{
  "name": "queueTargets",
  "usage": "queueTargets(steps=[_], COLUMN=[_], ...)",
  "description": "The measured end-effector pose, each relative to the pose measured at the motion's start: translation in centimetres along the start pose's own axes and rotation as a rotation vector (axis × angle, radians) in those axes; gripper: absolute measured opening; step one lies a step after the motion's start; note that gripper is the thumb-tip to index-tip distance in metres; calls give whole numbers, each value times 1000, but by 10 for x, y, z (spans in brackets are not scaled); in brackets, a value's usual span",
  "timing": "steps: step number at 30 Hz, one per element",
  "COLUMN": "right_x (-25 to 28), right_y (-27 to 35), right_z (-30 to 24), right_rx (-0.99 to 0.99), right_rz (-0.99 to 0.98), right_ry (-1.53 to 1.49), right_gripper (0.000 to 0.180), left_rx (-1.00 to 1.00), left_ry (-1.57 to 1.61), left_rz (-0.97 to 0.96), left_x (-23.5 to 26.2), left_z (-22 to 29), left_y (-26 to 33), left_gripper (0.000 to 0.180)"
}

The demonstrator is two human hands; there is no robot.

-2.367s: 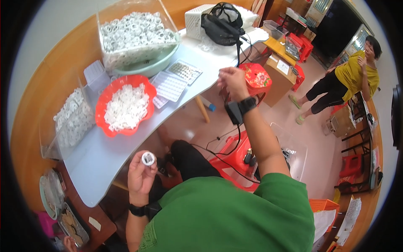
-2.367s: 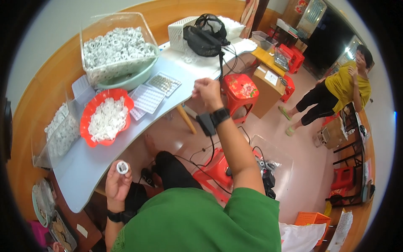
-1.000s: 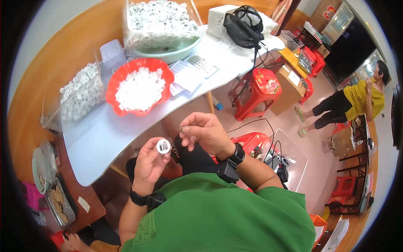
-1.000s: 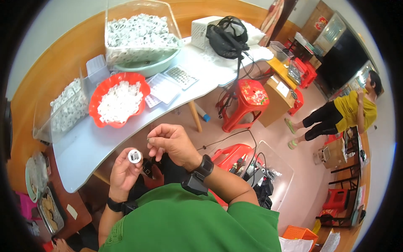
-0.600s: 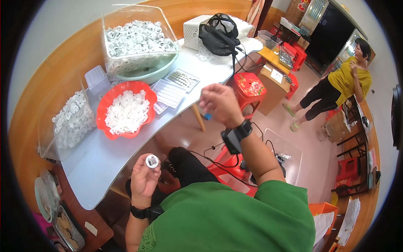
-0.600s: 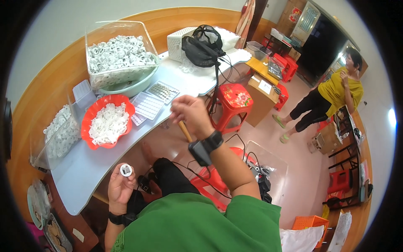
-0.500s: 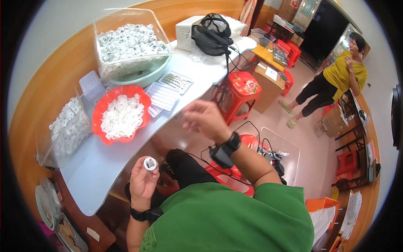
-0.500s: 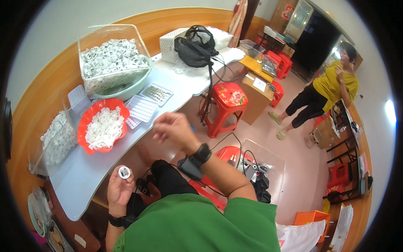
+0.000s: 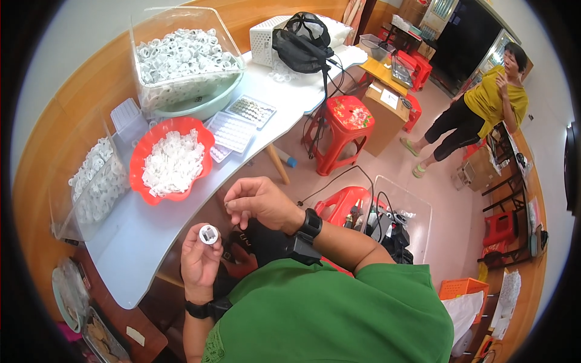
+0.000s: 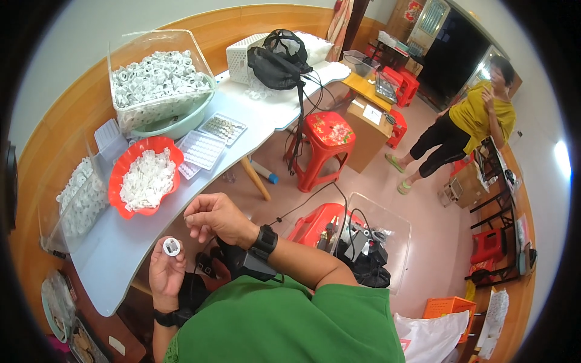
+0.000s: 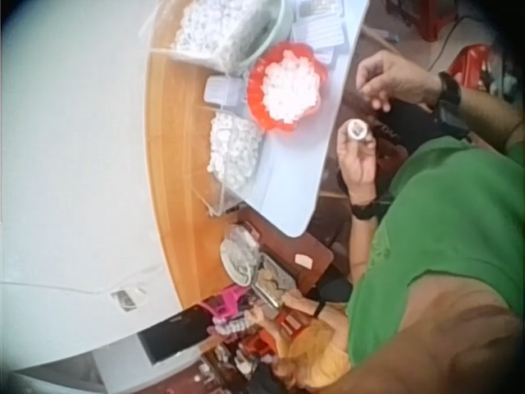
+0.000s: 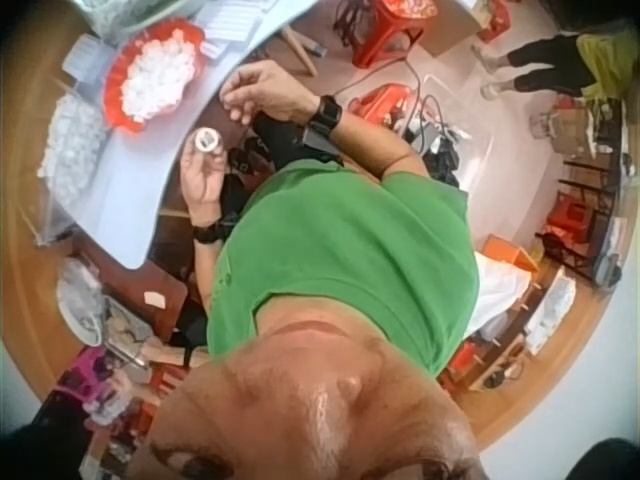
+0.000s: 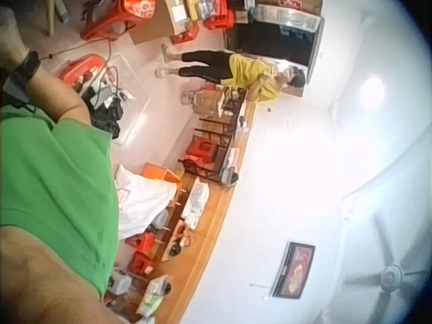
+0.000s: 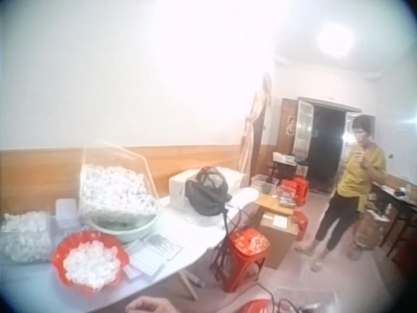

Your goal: Assembling small plastic circular components for footwear.

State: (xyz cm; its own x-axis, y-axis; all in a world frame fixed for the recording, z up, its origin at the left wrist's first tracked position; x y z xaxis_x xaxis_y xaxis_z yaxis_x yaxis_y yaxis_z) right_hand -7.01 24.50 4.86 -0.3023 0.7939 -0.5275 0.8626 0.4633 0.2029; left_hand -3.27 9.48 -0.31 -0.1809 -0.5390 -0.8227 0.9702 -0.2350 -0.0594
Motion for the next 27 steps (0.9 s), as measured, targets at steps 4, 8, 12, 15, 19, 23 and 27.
queueTargets(steps=[4, 8, 12, 15, 19, 23, 27], right_x=[1, 10, 31, 90, 175, 134, 76], right_y=[5, 15, 22, 20, 24, 28, 33], right_z=[6, 3, -16, -77, -127, -99, -41], right_rx=[-48, -4, 38, 205, 361, 296, 123], right_rz=[-23, 33, 104, 296, 528, 328, 146], right_ry=[-63, -69, 38, 28, -96, 41, -6], right_gripper=[10, 8, 11, 13, 11, 10, 8], left_rx=[-23, -30, -34, -37, -52, -88, -49], left_ry=[-49, -86, -87, -102, -124, -150, -234], left_rz=[14, -1, -5, -5, 7, 64, 31], left_x=[-7, -16, -19, -22, -25, -30, -46], left_z=[5, 3, 2, 3, 1, -2, -9], left_y=[6, 7, 16, 22, 28, 34, 29], left_gripper=[22, 22, 22, 23, 23, 21, 23])
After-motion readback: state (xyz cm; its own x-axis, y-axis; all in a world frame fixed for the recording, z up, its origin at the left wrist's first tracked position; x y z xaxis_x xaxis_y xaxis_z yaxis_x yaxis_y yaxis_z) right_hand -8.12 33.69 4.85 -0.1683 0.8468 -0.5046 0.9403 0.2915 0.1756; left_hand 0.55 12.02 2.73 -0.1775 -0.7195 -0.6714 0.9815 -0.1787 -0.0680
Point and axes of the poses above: each hand's wrist, its own y-axis away from the middle knuckle, its own x-axis out of the back of the hand, z = x × y, the point moved 8 cm from there along -y, towards the middle knuckle, and after that the axes turned 10 degrees about -x, right-handed, at the moved point
